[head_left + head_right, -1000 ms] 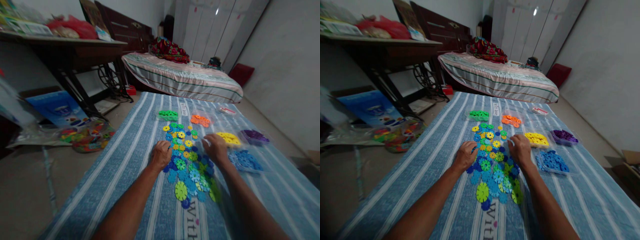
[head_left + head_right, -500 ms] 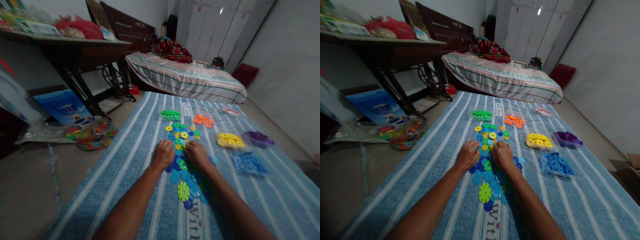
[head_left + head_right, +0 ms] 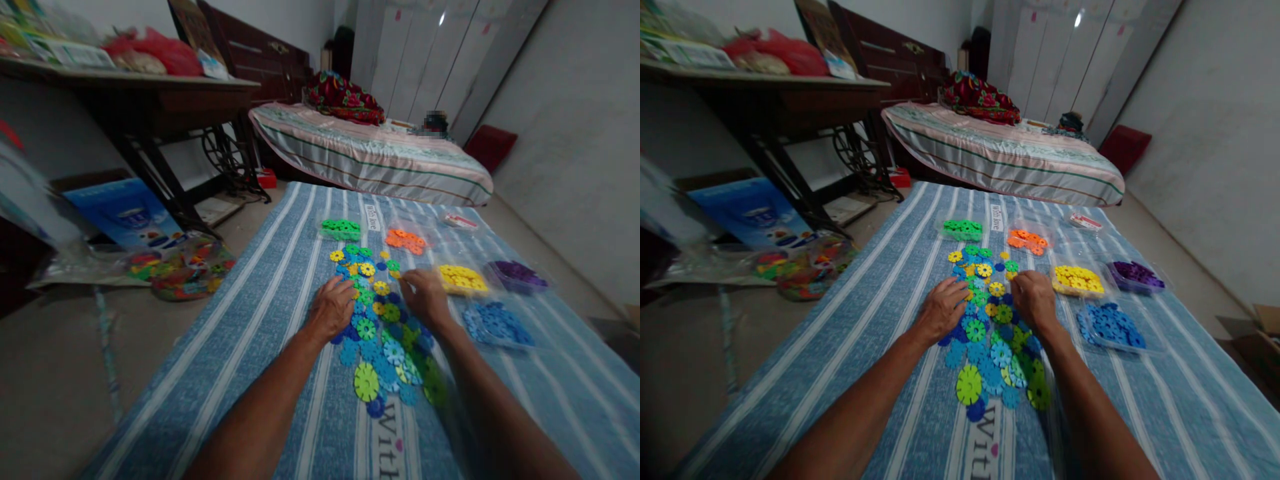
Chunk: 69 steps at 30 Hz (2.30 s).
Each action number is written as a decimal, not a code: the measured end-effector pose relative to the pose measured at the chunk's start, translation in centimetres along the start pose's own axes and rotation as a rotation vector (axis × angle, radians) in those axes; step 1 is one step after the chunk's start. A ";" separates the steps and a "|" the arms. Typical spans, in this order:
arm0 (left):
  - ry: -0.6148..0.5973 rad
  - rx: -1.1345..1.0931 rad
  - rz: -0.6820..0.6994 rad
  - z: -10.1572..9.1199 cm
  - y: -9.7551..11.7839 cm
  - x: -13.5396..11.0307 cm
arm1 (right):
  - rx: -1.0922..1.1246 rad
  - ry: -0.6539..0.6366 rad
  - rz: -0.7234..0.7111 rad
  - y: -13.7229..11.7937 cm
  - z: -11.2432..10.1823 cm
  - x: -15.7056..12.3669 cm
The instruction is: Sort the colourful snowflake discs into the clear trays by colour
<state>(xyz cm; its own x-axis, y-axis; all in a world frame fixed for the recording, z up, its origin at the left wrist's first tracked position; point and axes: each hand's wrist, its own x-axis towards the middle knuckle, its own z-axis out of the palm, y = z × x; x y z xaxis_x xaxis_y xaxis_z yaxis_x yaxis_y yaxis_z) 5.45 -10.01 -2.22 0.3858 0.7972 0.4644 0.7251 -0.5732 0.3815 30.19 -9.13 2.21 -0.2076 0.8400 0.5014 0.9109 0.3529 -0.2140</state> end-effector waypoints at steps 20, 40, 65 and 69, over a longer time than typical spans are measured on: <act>-0.054 0.031 -0.007 -0.8 0.5 0.2 | 0.020 -0.372 -0.170 -3.6 0.6 -2.3; -0.093 0.096 -0.077 -1.1 1.3 1.1 | 0.129 0.084 -0.117 0.2 -0.6 -1.6; 0.175 -0.159 0.144 -0.8 2.3 0.5 | 0.284 -0.138 -0.173 -5.3 1.9 -1.7; 0.263 -0.146 0.115 -0.7 2.0 0.6 | 0.265 -0.095 -0.138 -3.4 1.0 -1.5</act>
<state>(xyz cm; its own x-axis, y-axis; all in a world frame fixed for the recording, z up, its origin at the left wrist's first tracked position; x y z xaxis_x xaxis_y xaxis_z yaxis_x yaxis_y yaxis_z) 6.74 -10.79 -0.66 0.2863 0.6599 0.6947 0.5882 -0.6934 0.4162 27.09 -11.17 1.31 -0.3670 0.8068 0.4630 0.7496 0.5512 -0.3664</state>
